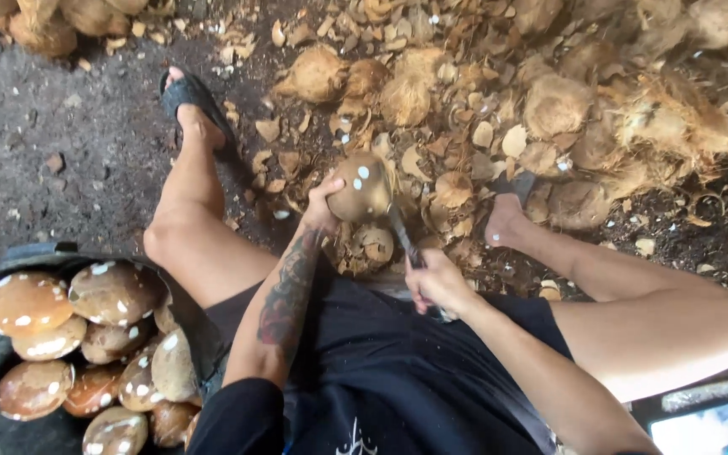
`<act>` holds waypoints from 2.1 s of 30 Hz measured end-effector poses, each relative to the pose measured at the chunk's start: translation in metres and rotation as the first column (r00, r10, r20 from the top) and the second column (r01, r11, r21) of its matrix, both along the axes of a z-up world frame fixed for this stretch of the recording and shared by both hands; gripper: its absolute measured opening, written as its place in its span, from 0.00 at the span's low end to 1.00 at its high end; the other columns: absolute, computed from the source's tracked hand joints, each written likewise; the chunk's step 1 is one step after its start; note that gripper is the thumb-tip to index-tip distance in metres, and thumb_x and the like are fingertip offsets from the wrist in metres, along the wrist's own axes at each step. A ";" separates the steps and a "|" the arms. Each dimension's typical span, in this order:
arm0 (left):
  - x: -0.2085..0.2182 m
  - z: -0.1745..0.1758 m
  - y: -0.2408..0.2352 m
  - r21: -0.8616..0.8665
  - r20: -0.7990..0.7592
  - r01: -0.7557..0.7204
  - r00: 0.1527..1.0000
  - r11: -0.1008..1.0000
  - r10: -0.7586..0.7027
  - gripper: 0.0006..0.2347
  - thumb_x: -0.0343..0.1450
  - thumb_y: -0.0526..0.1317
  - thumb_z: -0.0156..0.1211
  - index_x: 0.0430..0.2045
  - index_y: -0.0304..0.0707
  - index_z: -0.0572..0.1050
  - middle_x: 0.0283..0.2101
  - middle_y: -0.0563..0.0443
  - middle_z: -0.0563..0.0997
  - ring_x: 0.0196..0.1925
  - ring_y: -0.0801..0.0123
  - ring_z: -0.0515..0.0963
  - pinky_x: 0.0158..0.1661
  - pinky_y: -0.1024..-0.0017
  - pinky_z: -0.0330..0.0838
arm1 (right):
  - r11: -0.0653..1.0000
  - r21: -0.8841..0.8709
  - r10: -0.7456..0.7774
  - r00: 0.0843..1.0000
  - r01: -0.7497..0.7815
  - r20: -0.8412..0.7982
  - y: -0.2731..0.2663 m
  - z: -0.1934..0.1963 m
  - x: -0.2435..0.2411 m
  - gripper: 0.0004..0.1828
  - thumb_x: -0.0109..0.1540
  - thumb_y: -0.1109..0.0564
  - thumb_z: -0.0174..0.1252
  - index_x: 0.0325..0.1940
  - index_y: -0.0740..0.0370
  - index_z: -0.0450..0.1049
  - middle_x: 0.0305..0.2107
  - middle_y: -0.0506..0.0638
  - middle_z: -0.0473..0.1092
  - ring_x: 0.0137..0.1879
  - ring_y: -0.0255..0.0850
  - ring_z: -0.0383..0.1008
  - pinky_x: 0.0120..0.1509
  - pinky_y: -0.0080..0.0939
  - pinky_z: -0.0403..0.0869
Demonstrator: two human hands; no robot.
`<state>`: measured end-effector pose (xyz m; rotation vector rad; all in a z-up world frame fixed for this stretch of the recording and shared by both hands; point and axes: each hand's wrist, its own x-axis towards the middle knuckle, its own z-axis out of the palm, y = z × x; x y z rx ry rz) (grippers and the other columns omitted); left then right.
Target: The person sits on the ground and uses a machete to peel the husk off coconuts. They rotate the coconut to remove the fibrous outer layer, occasionally pouring the coconut water into a blue bucket before placing the peeled coconut into a container.
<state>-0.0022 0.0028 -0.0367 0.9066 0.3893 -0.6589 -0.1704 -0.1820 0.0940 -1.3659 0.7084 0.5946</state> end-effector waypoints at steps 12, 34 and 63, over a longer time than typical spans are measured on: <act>-0.001 0.012 0.009 -0.068 -0.202 -0.191 0.964 0.979 0.174 0.31 0.59 0.55 0.75 0.54 0.39 0.80 0.49 0.35 0.84 0.46 0.44 0.84 0.47 0.49 0.80 | 0.937 0.326 -0.239 0.451 -0.124 0.860 -0.021 0.092 0.040 0.05 0.56 0.69 0.60 0.29 0.68 0.70 0.20 0.62 0.70 0.27 0.52 0.78 0.32 0.47 0.81; 0.001 0.005 0.021 -0.033 -0.354 -0.128 0.929 0.991 0.108 0.26 0.63 0.57 0.73 0.51 0.45 0.83 0.53 0.35 0.83 0.53 0.39 0.82 0.54 0.36 0.77 | 0.940 -0.341 0.305 0.401 0.019 0.864 -0.037 0.086 0.020 0.05 0.56 0.67 0.62 0.27 0.61 0.75 0.22 0.52 0.78 0.28 0.44 0.80 0.36 0.37 0.77; -0.012 0.008 -0.006 -0.112 -0.330 -0.400 0.878 0.910 0.345 0.26 0.62 0.57 0.74 0.49 0.40 0.82 0.51 0.37 0.85 0.51 0.41 0.85 0.53 0.43 0.80 | 0.855 -0.516 0.460 0.375 0.059 0.805 -0.012 -0.017 -0.002 0.09 0.59 0.52 0.61 0.27 0.54 0.70 0.18 0.50 0.67 0.23 0.53 0.72 0.28 0.48 0.73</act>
